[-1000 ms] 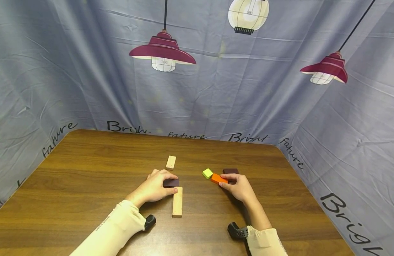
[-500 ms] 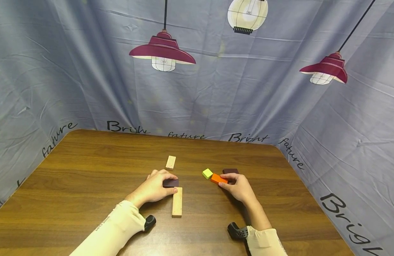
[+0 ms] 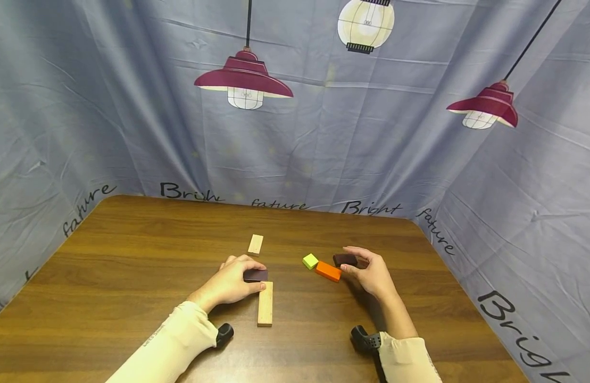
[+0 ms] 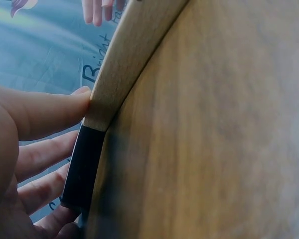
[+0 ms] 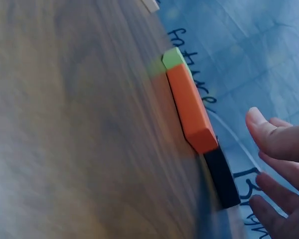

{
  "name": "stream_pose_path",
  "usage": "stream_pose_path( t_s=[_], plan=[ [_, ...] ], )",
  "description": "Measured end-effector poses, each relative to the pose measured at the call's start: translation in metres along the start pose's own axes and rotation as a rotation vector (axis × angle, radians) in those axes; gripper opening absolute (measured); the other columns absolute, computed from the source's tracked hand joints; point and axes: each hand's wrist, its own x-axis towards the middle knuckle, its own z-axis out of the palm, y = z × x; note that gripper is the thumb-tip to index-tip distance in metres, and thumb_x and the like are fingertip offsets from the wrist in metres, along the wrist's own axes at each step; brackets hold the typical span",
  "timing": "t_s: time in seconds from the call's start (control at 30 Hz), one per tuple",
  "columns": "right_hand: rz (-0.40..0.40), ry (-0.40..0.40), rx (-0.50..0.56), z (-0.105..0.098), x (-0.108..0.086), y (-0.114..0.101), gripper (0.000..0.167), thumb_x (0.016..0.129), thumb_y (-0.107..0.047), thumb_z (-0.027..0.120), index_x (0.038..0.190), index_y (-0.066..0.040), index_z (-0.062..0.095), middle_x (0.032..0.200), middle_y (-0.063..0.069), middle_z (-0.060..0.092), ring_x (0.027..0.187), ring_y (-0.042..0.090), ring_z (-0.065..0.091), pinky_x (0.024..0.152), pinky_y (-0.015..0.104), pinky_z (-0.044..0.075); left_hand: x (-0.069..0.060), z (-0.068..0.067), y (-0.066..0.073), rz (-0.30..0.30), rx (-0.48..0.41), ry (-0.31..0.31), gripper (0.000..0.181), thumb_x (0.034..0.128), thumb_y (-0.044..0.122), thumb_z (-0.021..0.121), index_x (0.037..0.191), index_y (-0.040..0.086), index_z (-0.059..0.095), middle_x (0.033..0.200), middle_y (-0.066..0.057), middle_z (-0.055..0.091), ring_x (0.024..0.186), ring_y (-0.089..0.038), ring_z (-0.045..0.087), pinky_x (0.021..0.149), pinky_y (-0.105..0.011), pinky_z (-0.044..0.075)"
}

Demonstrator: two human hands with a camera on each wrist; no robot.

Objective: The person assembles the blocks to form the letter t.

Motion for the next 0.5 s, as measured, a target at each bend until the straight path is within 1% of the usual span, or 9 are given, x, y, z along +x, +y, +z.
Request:
stream_pose_path(
  t_s=[0.1,0.23,0.37,0.5],
  plan=[
    [0.032,-0.045,-0.008,-0.003,0.005,0.003,0.056,0.086,-0.007,0.080,0.139,-0.005,0.060,0.146,0.018,0.052,0.132,0.043,0.048,0.104,0.055,0.040,0.000,-0.001,-0.001,-0.003,0.000,0.001,0.035,0.0842,0.035,0.081,0.116,0.021,0.074,0.123,0.001,0.062,0.110,-0.024,0.048,0.093,-0.048,0.036],
    [0.081,-0.081,-0.032,-0.005,0.011,0.008,0.062,0.087,-0.007,0.079,0.144,-0.008,0.056,0.149,0.018,0.048,0.136,0.043,0.042,0.105,0.058,0.038,0.000,-0.001,-0.001,-0.003,0.002,0.000,0.036,0.0842,0.036,0.080,0.116,0.021,0.074,0.123,0.001,0.062,0.109,-0.024,0.048,0.092,-0.048,0.036],
    [0.092,-0.104,-0.033,-0.003,0.016,0.013,0.063,0.088,-0.005,0.078,0.146,-0.007,0.053,0.147,0.021,0.049,0.136,0.041,0.044,0.107,0.057,0.035,0.000,-0.001,0.000,-0.005,0.000,0.001,0.036,0.0840,0.036,0.081,0.116,0.020,0.074,0.122,0.002,0.062,0.108,-0.023,0.048,0.092,-0.047,0.036],
    [0.088,-0.096,-0.034,0.001,0.019,0.017,0.061,0.088,-0.001,0.077,0.144,-0.004,0.053,0.141,0.023,0.054,0.131,0.040,0.049,0.108,0.056,0.035,0.001,0.000,0.000,-0.009,-0.001,0.000,0.036,0.0838,0.036,0.081,0.116,0.020,0.074,0.122,0.002,0.062,0.108,-0.023,0.048,0.091,-0.047,0.036]
  ],
)
